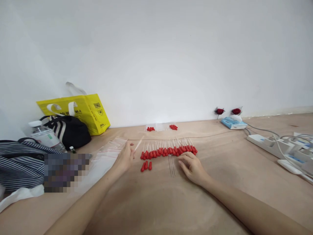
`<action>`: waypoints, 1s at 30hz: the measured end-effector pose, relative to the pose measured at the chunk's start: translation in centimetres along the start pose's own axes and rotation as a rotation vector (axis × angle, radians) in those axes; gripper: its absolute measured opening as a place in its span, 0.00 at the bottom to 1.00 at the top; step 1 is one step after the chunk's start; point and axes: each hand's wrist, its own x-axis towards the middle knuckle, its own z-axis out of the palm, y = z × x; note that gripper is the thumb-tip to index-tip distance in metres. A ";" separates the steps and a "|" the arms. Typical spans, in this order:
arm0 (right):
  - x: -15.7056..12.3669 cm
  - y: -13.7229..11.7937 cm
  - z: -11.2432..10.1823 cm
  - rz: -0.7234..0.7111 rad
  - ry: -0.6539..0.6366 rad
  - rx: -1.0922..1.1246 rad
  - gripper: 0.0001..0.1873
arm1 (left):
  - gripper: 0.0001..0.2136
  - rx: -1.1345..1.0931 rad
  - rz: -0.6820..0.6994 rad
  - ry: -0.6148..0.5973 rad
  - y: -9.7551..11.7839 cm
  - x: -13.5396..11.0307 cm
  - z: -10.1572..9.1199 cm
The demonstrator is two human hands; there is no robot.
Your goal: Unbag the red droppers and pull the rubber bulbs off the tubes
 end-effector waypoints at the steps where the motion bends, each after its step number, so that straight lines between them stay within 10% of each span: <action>1: 0.0 -0.2 0.0 -0.027 0.020 -0.015 0.09 | 0.13 -0.025 0.129 0.048 0.1 -1.0 0.4; 10: 0.5 -3.4 0.6 -0.333 -0.097 -0.224 0.18 | 0.06 -0.079 0.963 0.319 2.8 -5.6 5.1; 30: 0.2 -3.2 1.5 -0.475 -0.051 -0.063 0.16 | 0.06 -0.097 1.030 0.314 3.0 -5.2 5.4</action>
